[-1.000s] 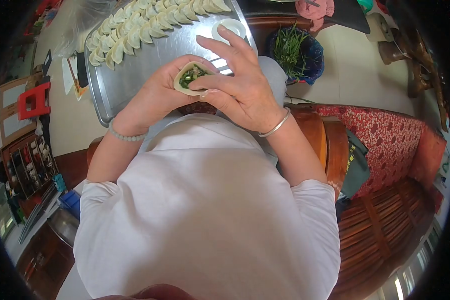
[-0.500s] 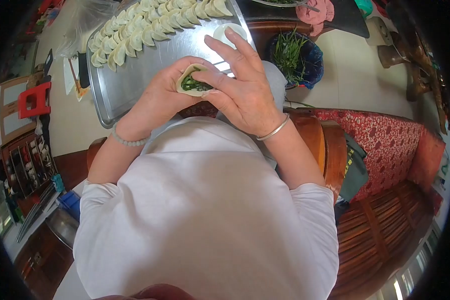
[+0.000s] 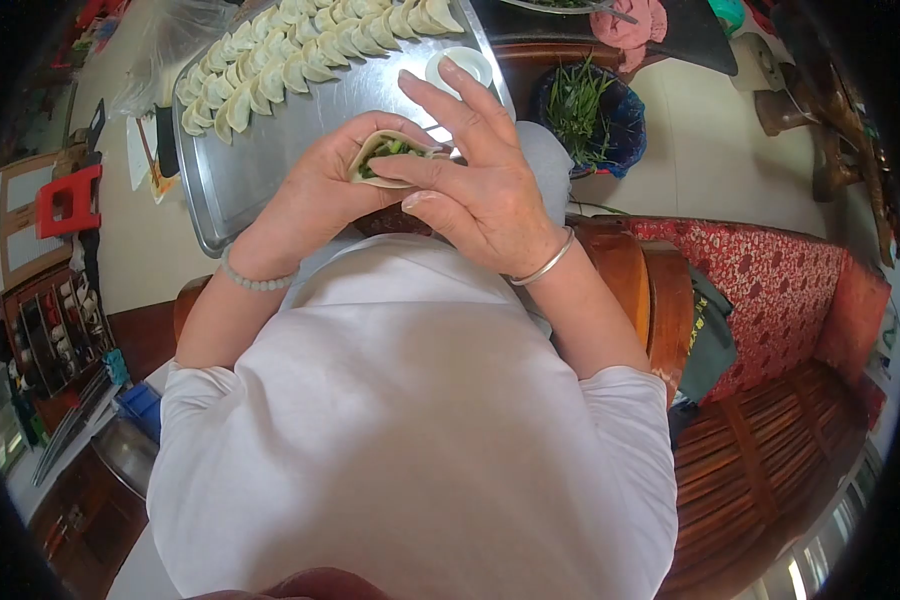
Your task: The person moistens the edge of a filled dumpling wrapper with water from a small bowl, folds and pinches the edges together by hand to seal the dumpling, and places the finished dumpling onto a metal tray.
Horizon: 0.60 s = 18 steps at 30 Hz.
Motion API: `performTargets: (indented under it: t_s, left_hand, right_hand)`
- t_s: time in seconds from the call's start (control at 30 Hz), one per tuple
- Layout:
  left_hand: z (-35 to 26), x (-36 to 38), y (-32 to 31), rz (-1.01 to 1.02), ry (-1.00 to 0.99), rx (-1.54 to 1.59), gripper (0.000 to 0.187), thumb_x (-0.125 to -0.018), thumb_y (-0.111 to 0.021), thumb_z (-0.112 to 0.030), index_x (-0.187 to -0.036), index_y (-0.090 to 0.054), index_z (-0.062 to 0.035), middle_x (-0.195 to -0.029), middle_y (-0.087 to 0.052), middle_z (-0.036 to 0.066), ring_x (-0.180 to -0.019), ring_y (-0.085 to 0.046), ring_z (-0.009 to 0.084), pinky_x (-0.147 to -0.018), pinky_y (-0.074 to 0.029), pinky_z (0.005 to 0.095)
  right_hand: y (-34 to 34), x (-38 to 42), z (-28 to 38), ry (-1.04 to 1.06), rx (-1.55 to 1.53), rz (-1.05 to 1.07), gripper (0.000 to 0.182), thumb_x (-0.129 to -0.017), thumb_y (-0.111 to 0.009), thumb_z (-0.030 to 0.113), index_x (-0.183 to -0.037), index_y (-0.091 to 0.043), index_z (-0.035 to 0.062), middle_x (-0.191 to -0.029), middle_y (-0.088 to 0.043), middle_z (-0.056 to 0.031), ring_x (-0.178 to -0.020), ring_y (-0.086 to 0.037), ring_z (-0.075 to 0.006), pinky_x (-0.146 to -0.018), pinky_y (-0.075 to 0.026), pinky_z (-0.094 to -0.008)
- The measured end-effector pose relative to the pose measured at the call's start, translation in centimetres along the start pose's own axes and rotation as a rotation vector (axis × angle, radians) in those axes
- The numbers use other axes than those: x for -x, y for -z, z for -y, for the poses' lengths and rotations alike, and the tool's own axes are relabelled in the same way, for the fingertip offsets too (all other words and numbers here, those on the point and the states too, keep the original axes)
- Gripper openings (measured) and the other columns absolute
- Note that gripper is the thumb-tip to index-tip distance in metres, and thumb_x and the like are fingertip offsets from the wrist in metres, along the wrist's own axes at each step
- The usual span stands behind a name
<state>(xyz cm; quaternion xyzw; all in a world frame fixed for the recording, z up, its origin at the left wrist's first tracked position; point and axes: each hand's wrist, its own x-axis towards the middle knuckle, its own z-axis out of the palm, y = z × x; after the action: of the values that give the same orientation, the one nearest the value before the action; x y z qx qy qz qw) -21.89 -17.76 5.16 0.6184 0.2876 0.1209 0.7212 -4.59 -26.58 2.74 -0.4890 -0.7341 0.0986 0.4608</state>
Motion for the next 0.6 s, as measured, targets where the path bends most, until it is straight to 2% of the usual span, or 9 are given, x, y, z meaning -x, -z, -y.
performTargets:
  t_s: [0.03,0.17,0.23,0.27,0.33,0.43,0.53,0.6]
  left_hand:
    - [-0.1,0.1,0.0,0.001,0.016,-0.022,0.033,-0.082,-0.063,0.006,-0.112,-0.056,-0.0046,-0.106,-0.061,0.001,-0.096,-0.057,0.0082,-0.084,-0.049,0.0242]
    - [0.2,0.0,0.0,-0.008,0.045,-0.006,0.031,-0.082,-0.065,0.004,-0.111,-0.057,-0.0046,-0.106,-0.061,0.0,-0.097,-0.056,0.008,-0.085,-0.048,0.024]
    - [1.0,-0.1,-0.2,-0.033,-0.07,0.019,0.029,-0.081,-0.069,-0.005,-0.108,-0.058,-0.0072,-0.092,-0.062,0.0,-0.081,-0.056,0.0058,-0.068,-0.048,0.0213]
    - [1.2,-0.2,-0.2,-0.034,-0.07,0.02,0.029,-0.081,-0.069,-0.005,-0.108,-0.058,-0.0072,-0.092,-0.062,0.0,-0.081,-0.056,0.0058,-0.068,-0.048,0.0213]
    - [1.4,-0.2,-0.3,-0.094,-0.113,-0.07,0.029,-0.081,-0.07,-0.005,-0.108,-0.058,-0.0067,-0.092,-0.062,0.0,-0.081,-0.056,0.006,-0.069,-0.048,0.0217]
    - [1.2,-0.1,-0.2,-0.072,-0.044,-0.043,0.029,-0.081,-0.07,-0.004,-0.108,-0.059,-0.0064,-0.094,-0.062,0.001,-0.084,-0.057,0.0066,-0.073,-0.048,0.0234]
    - [1.3,-0.3,-0.2,-0.069,-0.145,-0.02,0.03,-0.08,-0.07,-0.003,-0.108,-0.059,-0.0066,-0.097,-0.062,0.002,-0.088,-0.057,0.0077,-0.076,-0.048,0.0236]
    - [1.0,-0.2,-0.3,-0.065,-0.109,0.002,0.03,-0.08,-0.069,-0.002,-0.108,-0.058,-0.0061,-0.098,-0.062,0.002,-0.089,-0.057,0.0083,-0.077,-0.048,0.0233]
  right_hand:
    - [0.1,0.0,-0.1,-0.009,0.0,0.013,0.025,-0.087,-0.06,0.032,-0.1,-0.074,0.0147,-0.139,-0.048,-0.0158,-0.134,-0.032,-0.0396,-0.109,-0.027,-0.0464]
    - [-0.1,0.2,-0.3,-0.068,-0.094,0.018,0.029,-0.091,-0.053,0.033,-0.101,-0.073,0.0143,-0.139,-0.048,-0.0164,-0.135,-0.03,-0.0399,-0.11,-0.024,-0.0462]
    - [0.1,0.3,-0.4,-0.103,-0.114,0.007,0.031,-0.092,-0.051,0.034,-0.101,-0.073,0.0143,-0.139,-0.048,-0.0165,-0.135,-0.03,-0.0401,-0.11,-0.023,-0.0462]
    - [0.1,0.3,-0.4,-0.136,-0.135,-0.004,0.033,-0.093,-0.049,0.035,-0.101,-0.073,0.0143,-0.139,-0.048,-0.0166,-0.135,-0.031,-0.0403,-0.11,-0.023,-0.0461]
    - [0.0,0.1,-0.1,-0.125,-0.088,-0.018,0.031,-0.093,-0.051,0.034,-0.101,-0.073,0.0141,-0.139,-0.048,-0.0166,-0.135,-0.031,-0.0405,-0.11,-0.023,-0.0464]
    - [-0.5,0.0,0.2,-0.083,0.025,-0.025,0.027,-0.09,-0.055,0.031,-0.101,-0.073,0.0137,-0.139,-0.047,-0.0164,-0.134,-0.031,-0.0409,-0.11,-0.024,-0.0467]
    - [-0.5,0.0,0.3,-0.035,0.098,-0.003,0.025,-0.088,-0.059,0.029,-0.101,-0.073,0.0134,-0.138,-0.048,-0.0165,-0.134,-0.031,-0.0414,-0.11,-0.025,-0.047]
    - [-0.4,-0.1,0.3,-0.017,0.106,0.011,0.024,-0.087,-0.06,0.028,-0.101,-0.073,0.0133,-0.138,-0.048,-0.0165,-0.133,-0.032,-0.0416,-0.11,-0.025,-0.0471]
